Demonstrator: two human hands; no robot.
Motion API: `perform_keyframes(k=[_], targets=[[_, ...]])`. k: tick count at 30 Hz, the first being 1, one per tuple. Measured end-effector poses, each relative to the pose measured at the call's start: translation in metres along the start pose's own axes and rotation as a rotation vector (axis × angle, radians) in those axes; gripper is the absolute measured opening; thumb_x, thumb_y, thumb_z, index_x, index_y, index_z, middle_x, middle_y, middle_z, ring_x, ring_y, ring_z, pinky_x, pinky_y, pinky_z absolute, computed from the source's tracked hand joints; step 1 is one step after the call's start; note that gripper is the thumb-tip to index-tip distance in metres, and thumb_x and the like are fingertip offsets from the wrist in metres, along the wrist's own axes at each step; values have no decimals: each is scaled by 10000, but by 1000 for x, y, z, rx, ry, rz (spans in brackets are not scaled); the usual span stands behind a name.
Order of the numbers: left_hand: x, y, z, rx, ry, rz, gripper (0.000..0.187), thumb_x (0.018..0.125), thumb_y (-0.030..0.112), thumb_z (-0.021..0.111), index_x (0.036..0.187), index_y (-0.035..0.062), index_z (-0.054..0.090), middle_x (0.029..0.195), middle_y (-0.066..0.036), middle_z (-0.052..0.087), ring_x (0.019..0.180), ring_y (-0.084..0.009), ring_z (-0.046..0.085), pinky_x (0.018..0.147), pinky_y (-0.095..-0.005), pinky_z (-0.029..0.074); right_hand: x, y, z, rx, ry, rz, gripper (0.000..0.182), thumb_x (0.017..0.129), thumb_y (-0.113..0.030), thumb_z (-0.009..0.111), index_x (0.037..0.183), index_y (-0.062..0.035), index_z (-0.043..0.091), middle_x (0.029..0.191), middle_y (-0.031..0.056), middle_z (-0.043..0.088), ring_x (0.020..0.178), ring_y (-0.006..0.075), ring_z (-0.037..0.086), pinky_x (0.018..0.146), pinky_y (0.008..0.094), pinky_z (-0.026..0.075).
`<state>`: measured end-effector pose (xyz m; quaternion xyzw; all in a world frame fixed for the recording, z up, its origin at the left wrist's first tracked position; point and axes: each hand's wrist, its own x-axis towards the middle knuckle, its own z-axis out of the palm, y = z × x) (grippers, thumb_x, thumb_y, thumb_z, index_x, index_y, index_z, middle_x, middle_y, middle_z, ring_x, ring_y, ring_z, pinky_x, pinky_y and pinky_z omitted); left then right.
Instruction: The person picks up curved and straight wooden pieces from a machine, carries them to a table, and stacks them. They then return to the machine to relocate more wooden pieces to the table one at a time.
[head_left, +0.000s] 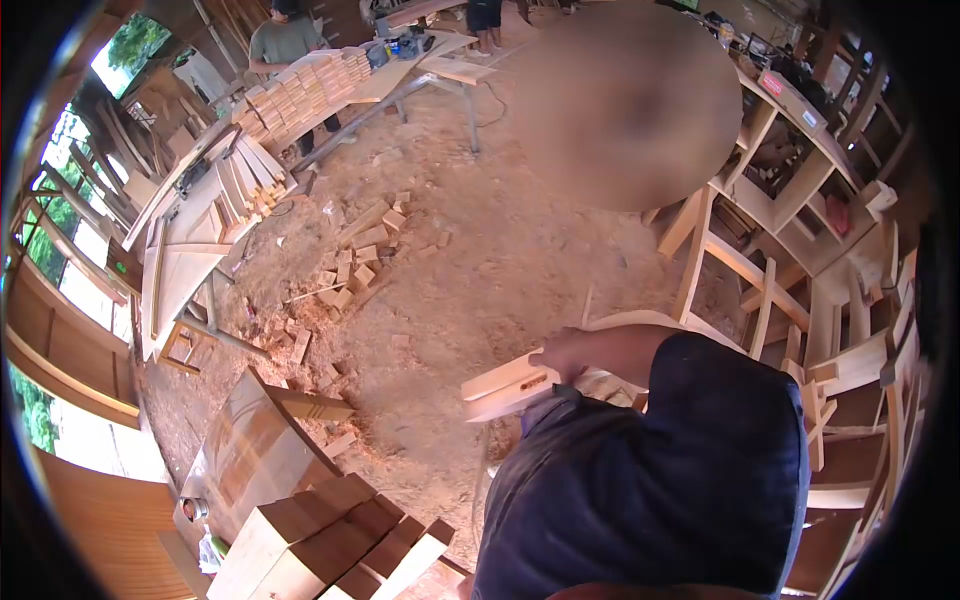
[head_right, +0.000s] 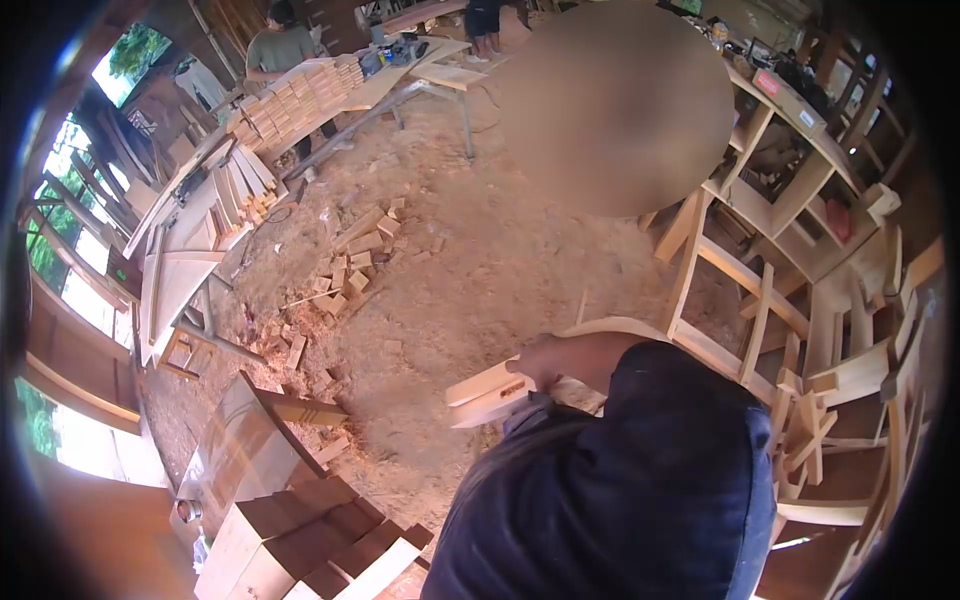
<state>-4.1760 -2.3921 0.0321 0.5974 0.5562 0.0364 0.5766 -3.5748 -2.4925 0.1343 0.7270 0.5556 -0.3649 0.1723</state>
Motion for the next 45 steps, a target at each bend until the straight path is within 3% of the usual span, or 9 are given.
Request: perform_keyframes(k=[7,8,10,14,17,24,31,41,45], targets=[[36,46,103,59,-349,292,569,1000,467,608,1334,6,607,1138,-140,714,1069,-263,668,926,-373,521,17,36,-19,-179,-21,-269,880,727,-422,826,1489,-224,433,1446,267,485,1270,428,571,990,512,506],[30,156,134,30,-187,224,453,954,388,709,1148,-20,690,953,-115,736,938,-247,696,863,-351,535,18,43,-23,-179,-37,-307,884,727,-418,829,1492,-226,429,1447,263,487,1280,426,562,990,512,507],[64,212,191,-239,-138,140,688,756,173,909,1317,-8,554,1109,-139,695,1032,-246,666,856,-377,546,9,52,-29,-175,-74,-387,893,726,-410,834,1496,-231,421,1448,255,489,1302,422,546,990,511,508],[120,309,285,777,-181,554,1207,540,517,959,1516,125,368,1459,-185,486,1362,-395,455,1114,-539,389,-2,66,-28,-247,-114,-467,935,695,-440,848,1498,-245,410,1554,279,382,1332,421,519,1006,498,490],[165,291,354,847,-477,506,1262,538,513,952,1555,166,288,1487,-155,459,1380,-370,451,1099,-584,376,-5,84,-34,-262,-141,-510,933,682,-422,849,1491,-253,417,1514,254,424,1301,414,537,990,488,499],[160,307,410,876,-306,651,961,731,512,822,1485,118,375,1305,-173,535,1255,-389,516,1074,-518,371,-14,139,-25,-141,-60,-502,914,661,-377,862,1460,-274,430,1396,208,523,1174,399,626,932,499,526],[154,311,396,870,-196,648,858,754,528,798,1411,102,446,1240,-183,555,1175,-414,539,1033,-518,395,0,142,-28,-133,-21,-646,954,628,-384,860,1472,-236,441,1422,175,489,1351,337,480,983,476,479],[66,334,303,967,49,332,843,772,615,732,1369,83,465,1220,-196,565,1172,-401,547,995,-553,375,28,62,-59,-172,37,-1000,876,670,-310,867,1449,-261,470,1378,145,497,1297,366,510,1065,487,421],[14,346,265,964,383,330,791,783,650,711,1285,65,535,1075,-170,594,1021,-368,565,873,-520,398,16,13,-87,-251,200,-1179,798,711,-274,845,1433,-270,505,1387,145,511,1294,356,509,1085,505,399]])
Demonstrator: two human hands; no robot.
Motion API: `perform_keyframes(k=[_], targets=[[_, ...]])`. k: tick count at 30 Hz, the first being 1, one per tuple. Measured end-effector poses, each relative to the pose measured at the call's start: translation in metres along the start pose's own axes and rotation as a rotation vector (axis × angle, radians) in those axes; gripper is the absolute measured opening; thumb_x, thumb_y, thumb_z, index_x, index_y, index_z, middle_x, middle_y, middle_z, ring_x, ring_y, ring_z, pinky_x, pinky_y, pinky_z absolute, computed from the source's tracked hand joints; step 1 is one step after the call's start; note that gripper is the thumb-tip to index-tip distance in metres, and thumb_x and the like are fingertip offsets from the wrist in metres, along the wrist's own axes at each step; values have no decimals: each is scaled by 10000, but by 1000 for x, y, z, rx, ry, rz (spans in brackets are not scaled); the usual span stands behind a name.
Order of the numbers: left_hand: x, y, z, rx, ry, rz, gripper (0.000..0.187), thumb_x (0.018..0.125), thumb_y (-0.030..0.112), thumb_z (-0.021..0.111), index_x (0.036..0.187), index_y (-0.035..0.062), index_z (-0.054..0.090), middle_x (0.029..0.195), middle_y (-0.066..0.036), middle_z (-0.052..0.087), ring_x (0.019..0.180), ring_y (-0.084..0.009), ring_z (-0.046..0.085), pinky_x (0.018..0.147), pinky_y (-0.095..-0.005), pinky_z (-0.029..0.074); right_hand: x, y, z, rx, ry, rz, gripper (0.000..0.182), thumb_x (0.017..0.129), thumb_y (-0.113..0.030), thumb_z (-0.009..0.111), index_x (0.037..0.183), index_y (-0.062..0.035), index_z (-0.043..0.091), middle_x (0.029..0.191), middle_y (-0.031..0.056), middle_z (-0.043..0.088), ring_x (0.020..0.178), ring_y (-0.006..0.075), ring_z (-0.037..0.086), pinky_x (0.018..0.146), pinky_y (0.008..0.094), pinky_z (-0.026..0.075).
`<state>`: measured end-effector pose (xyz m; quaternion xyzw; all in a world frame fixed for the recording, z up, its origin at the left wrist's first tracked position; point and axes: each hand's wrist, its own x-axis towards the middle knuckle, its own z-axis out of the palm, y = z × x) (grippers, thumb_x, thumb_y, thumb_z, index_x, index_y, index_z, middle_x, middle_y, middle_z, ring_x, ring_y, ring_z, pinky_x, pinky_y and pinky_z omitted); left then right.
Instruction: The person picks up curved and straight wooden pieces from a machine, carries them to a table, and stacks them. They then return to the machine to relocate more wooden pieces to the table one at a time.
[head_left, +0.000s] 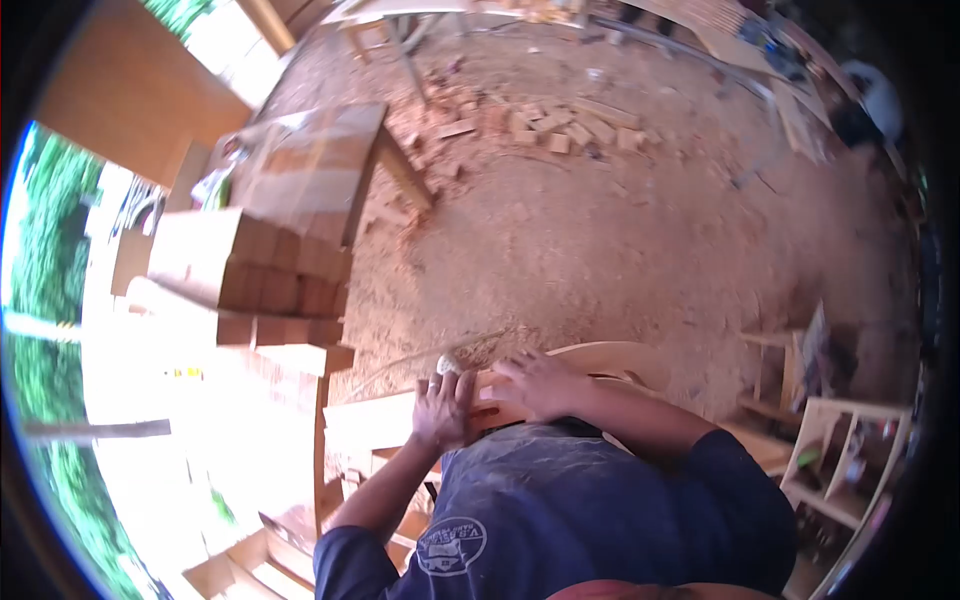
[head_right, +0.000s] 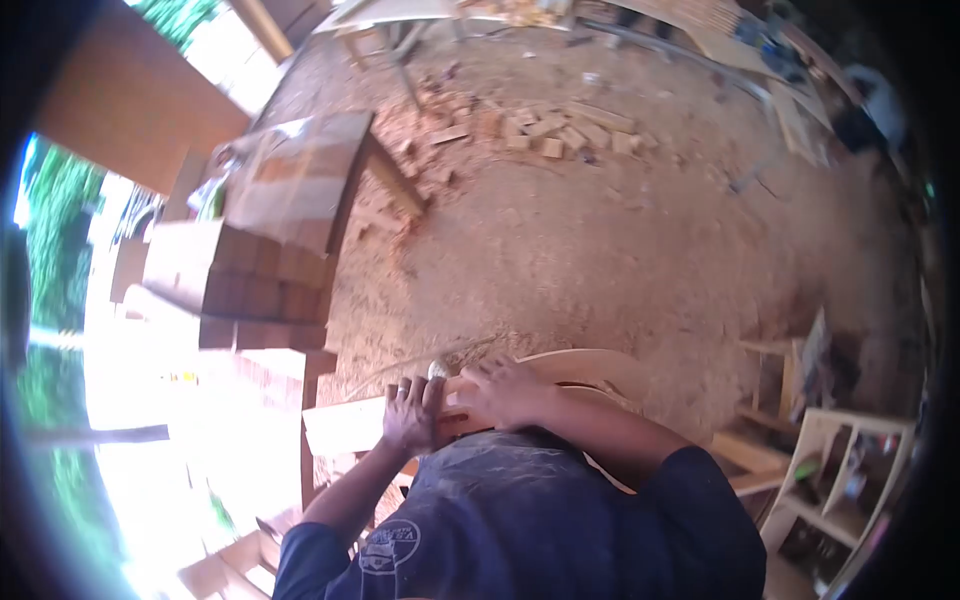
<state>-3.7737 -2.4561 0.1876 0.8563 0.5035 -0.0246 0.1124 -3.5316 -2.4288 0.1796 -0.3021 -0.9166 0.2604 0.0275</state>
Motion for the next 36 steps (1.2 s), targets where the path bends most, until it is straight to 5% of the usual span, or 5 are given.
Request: perform_keyframes(k=[8,14,23,31,36], targets=[[-47,-30,-81,-47,391,-363,803,713,518,819,1301,47,540,1103,-171,589,1043,-363,558,903,-510,392,25,-78,-147,44,466,-309,520,759,-245,843,1200,-63,637,1249,151,611,1152,319,608,1006,446,487],[-68,-44,-138,-244,666,-666,1066,453,341,877,1367,3,446,1212,-202,508,1171,-407,498,1030,-477,379,54,-71,-146,597,117,-497,441,800,-239,845,1133,-19,658,1094,149,688,1004,312,696,909,407,561],[-96,-98,-179,-1152,1243,-409,1001,554,376,888,1356,-38,458,1238,-135,578,1172,-231,575,992,-375,479,155,-111,-83,525,170,-392,1077,727,-408,891,1547,-80,275,1409,272,488,1345,422,488,1137,487,396],[-159,-203,-92,-1825,1548,-133,727,721,303,690,1350,-10,501,1219,-177,630,1119,-339,634,983,-457,521,286,-186,-103,467,129,-356,624,756,-497,837,1021,20,611,914,218,676,855,386,693,774,452,543],[-194,-280,-68,-1900,1790,-121,787,881,502,625,1474,33,408,1356,-163,578,1202,-341,601,1027,-471,500,375,-237,-71,527,-23,-293,653,741,-448,868,1112,29,620,963,201,689,893,316,699,802,410,545]])
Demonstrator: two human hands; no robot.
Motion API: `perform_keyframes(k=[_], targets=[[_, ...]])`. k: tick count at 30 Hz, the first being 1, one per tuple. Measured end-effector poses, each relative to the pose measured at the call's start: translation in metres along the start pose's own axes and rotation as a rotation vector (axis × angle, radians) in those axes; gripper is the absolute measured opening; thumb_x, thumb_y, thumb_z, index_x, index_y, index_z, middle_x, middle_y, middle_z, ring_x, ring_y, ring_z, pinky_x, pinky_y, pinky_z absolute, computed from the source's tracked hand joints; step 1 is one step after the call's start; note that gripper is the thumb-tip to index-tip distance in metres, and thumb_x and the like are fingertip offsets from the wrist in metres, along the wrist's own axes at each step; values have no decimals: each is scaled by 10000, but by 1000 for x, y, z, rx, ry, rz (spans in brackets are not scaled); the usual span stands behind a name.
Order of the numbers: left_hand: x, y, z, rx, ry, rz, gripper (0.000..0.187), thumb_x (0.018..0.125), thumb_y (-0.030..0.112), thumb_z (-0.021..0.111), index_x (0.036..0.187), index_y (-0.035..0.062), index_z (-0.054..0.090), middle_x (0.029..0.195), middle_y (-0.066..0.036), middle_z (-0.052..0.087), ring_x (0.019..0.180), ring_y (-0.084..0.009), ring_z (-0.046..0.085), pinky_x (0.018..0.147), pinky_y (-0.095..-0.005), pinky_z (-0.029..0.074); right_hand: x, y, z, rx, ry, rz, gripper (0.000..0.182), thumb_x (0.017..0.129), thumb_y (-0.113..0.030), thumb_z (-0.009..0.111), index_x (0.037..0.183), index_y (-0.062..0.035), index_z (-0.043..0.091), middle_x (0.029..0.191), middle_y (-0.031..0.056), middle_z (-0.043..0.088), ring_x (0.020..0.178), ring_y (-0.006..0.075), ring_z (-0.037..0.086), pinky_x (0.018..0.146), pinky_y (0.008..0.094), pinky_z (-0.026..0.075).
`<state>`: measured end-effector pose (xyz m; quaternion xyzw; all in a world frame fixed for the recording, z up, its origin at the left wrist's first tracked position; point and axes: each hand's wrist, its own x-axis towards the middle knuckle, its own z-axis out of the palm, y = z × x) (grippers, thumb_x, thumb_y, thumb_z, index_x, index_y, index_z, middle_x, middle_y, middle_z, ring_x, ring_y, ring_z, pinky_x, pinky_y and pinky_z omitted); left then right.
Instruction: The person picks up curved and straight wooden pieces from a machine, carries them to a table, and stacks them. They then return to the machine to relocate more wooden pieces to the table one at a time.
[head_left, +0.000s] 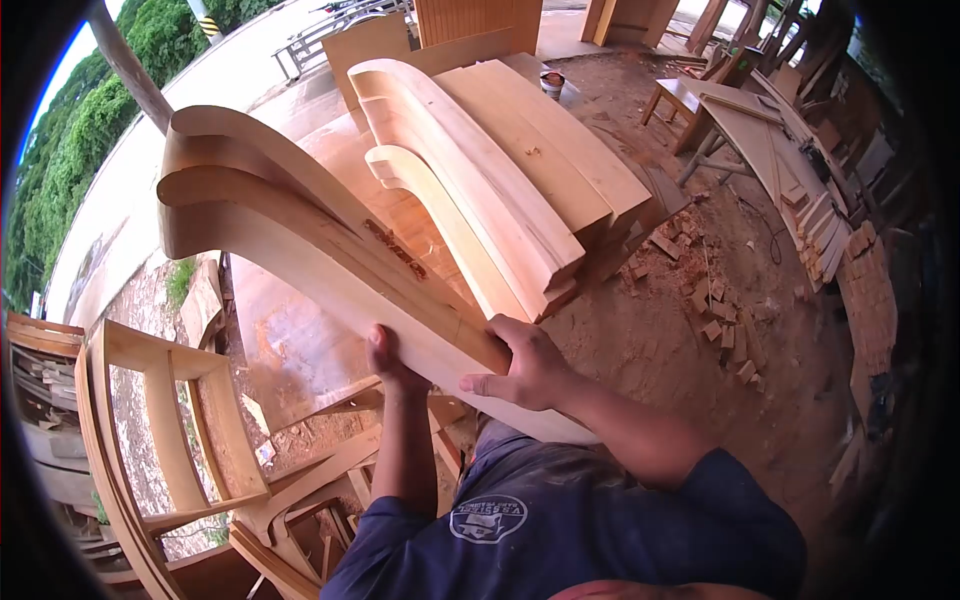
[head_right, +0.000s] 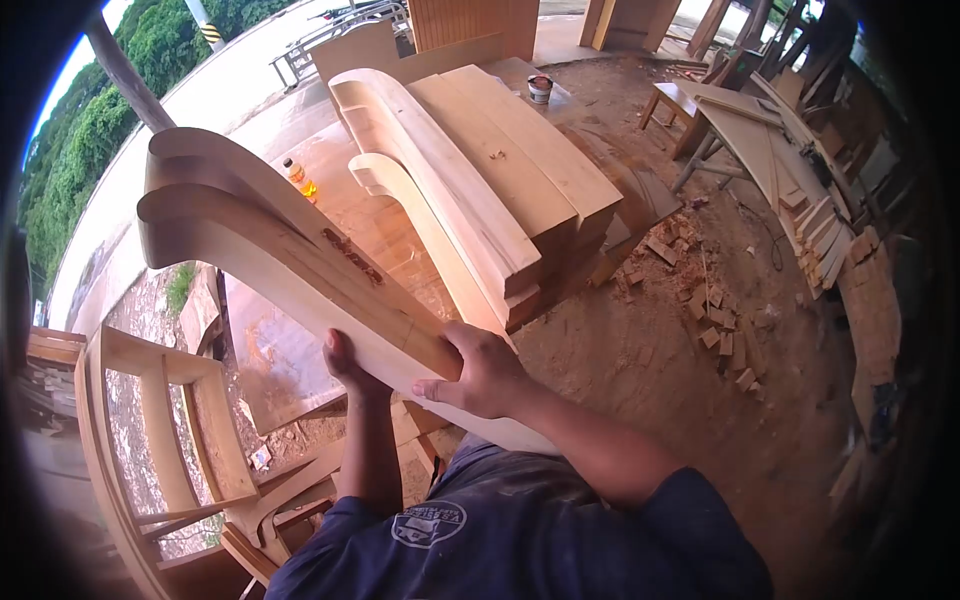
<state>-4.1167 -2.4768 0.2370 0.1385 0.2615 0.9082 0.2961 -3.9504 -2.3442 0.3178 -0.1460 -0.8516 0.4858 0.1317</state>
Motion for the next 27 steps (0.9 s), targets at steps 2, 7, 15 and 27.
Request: perform_keyframes(k=[2,7,15,27], targets=[[30,6,-19,94,71,87,926,900,713,566,1527,65,354,1450,-145,503,1290,-315,532,1073,-468,462,34,1,17,51,-18,32,659,750,-495,842,1097,17,615,971,202,687,907,346,696,806,431,542],[98,3,-89,57,240,9,1002,863,688,663,1525,10,336,1485,-150,450,1355,-291,461,1122,-436,411,92,-2,30,-74,25,170,582,757,-416,848,1067,7,596,993,197,667,946,356,675,822,451,530],[130,-5,-181,225,533,-166,810,884,498,706,1467,37,384,1323,-143,535,1222,-297,561,1055,-432,482,179,5,43,-691,356,200,528,797,-336,823,1059,-27,485,1039,192,600,1011,380,643,806,486,552],[140,-6,-235,261,518,-237,920,823,641,671,1485,69,388,1352,-140,522,1251,-299,526,1077,-439,440,219,58,71,-818,453,279,511,795,-200,798,1204,-53,529,1117,155,580,1113,358,592,934,456,507]])
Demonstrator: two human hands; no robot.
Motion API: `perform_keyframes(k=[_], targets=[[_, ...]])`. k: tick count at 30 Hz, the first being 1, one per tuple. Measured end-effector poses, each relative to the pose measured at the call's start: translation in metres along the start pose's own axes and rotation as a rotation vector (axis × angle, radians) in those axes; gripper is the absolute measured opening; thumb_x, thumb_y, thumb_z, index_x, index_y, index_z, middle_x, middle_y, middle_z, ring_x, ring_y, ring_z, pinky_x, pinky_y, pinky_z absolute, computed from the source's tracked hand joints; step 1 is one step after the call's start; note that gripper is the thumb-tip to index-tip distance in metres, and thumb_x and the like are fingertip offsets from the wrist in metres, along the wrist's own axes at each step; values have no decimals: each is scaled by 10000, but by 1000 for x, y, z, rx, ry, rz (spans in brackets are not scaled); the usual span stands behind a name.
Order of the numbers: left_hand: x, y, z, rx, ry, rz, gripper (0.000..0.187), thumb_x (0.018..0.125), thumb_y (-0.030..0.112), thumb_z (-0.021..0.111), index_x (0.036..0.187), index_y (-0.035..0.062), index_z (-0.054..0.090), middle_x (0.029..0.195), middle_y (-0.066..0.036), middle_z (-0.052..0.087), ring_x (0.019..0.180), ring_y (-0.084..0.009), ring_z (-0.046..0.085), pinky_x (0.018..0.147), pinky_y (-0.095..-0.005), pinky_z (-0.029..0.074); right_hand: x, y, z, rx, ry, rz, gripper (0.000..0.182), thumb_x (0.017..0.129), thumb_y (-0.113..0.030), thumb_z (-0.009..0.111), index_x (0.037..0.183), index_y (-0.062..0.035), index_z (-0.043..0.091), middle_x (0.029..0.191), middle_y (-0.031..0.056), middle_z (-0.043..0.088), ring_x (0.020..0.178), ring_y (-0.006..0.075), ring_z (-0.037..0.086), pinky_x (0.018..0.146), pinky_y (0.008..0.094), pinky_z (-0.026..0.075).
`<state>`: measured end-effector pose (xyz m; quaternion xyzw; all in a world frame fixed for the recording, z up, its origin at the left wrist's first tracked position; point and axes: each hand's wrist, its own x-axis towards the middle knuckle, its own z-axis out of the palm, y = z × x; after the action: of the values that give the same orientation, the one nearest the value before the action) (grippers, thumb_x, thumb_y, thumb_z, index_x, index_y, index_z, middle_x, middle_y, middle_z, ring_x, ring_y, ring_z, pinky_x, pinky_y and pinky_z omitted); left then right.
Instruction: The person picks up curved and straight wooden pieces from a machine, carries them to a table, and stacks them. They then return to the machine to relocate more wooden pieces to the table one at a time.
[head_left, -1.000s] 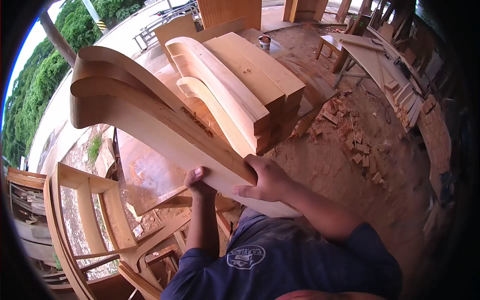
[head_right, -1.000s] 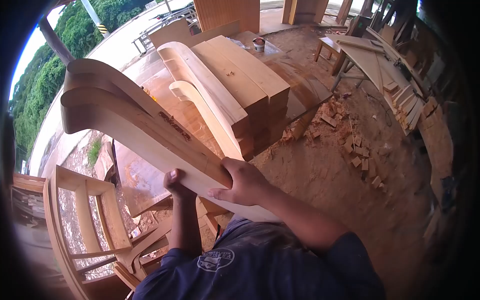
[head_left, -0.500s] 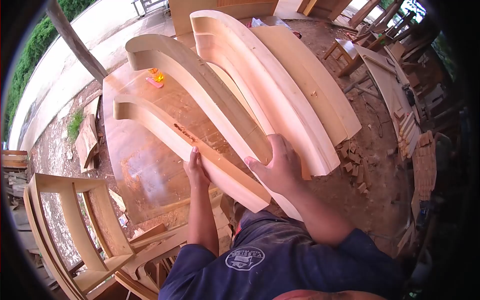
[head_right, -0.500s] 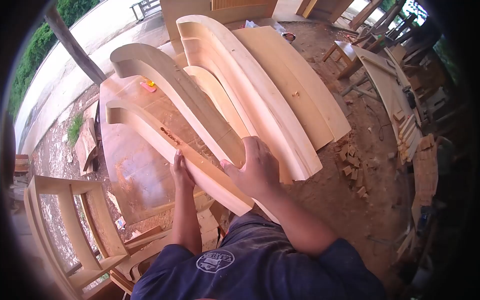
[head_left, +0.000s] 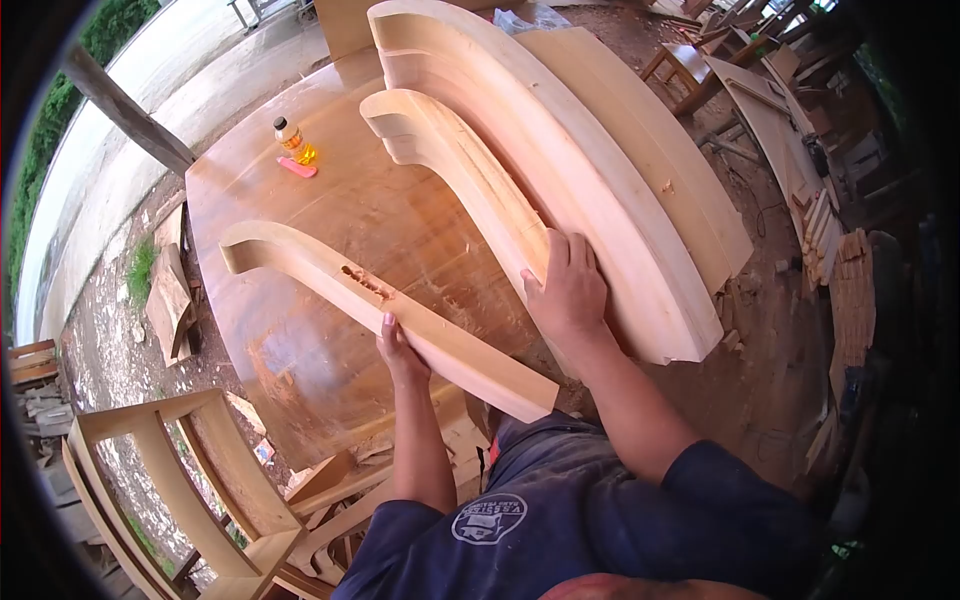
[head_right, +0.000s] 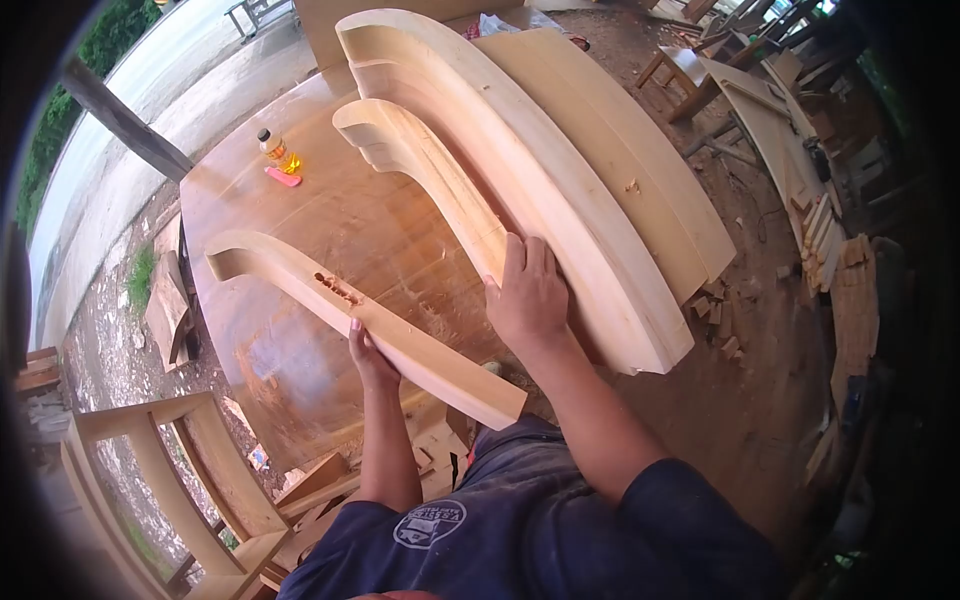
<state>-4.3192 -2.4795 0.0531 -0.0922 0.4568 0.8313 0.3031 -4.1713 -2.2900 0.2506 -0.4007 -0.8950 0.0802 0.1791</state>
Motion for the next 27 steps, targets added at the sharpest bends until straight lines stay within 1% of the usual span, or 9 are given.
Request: perform_keyframes(k=[5,6,9,12,15,19,20,23,27], targets=[[-1,6,-1,30,-50,-18,847,842,638,663,1451,94,437,1293,-115,558,1199,-279,561,1031,-426,477,-5,9,14,-124,232,-391,300,816,-54,700,1107,-101,643,1182,104,565,1164,308,557,983,448,478],[-3,7,7,24,-60,-14,833,846,641,661,1442,100,448,1280,-110,565,1186,-274,570,1019,-422,486,-8,10,12,-95,198,-363,216,854,-62,661,1069,-80,661,1223,114,568,1173,316,555,999,445,472],[-6,9,30,-90,-125,-1,815,853,538,724,1417,28,428,1199,-119,599,1090,-264,634,915,-419,563,-29,5,-16,262,-38,-250,377,863,-111,679,1234,-79,620,1308,134,562,1199,334,562,1036,455,458],[-18,18,69,-160,-241,-97,772,873,634,656,1414,116,470,1232,-82,604,1135,-243,612,957,-418,539,-63,-19,-60,423,-352,-227,624,845,-148,724,1423,-79,497,1400,172,528,1218,363,583,1008,456,495],[-44,36,142,-217,-358,-91,748,883,676,624,1413,167,488,1271,-64,606,1178,-231,599,990,-411,523,-81,-17,-96,268,-460,-213,810,827,-167,754,1533,-95,363,1455,200,490,1216,398,601,956,448,542],[-62,45,219,-158,-456,246,831,894,561,642,1534,135,326,1423,-105,493,1305,-266,513,1072,-421,471,-89,-12,-125,137,-302,-193,726,824,-142,749,1484,-76,457,1406,277,509,1162,435,627,926,461,560],[-57,35,221,-155,-500,221,885,885,529,641,1569,125,249,1468,-126,437,1348,-279,469,1114,-433,428,-90,-11,-129,159,-290,-146,684,824,-133,745,1458,-72,496,1375,301,527,1152,447,630,915,474,562],[-54,23,239,-179,-560,156,874,875,554,633,1546,109,292,1459,-122,446,1322,-280,491,1115,-443,421,-95,-3,-125,147,-249,-77,670,800,-88,761,1425,-54,522,1380,282,522,1136,474,611,961,501,527],[-41,11,257,652,-344,462,929,1008,540,448,1597,-66,61,1668,-255,144,1563,-346,103,1250,-444,115,-90,11,-140,33,13,-402,448,824,-65,735,1263,-58,643,1268,196,596,1004,329,650,857,401,559]])
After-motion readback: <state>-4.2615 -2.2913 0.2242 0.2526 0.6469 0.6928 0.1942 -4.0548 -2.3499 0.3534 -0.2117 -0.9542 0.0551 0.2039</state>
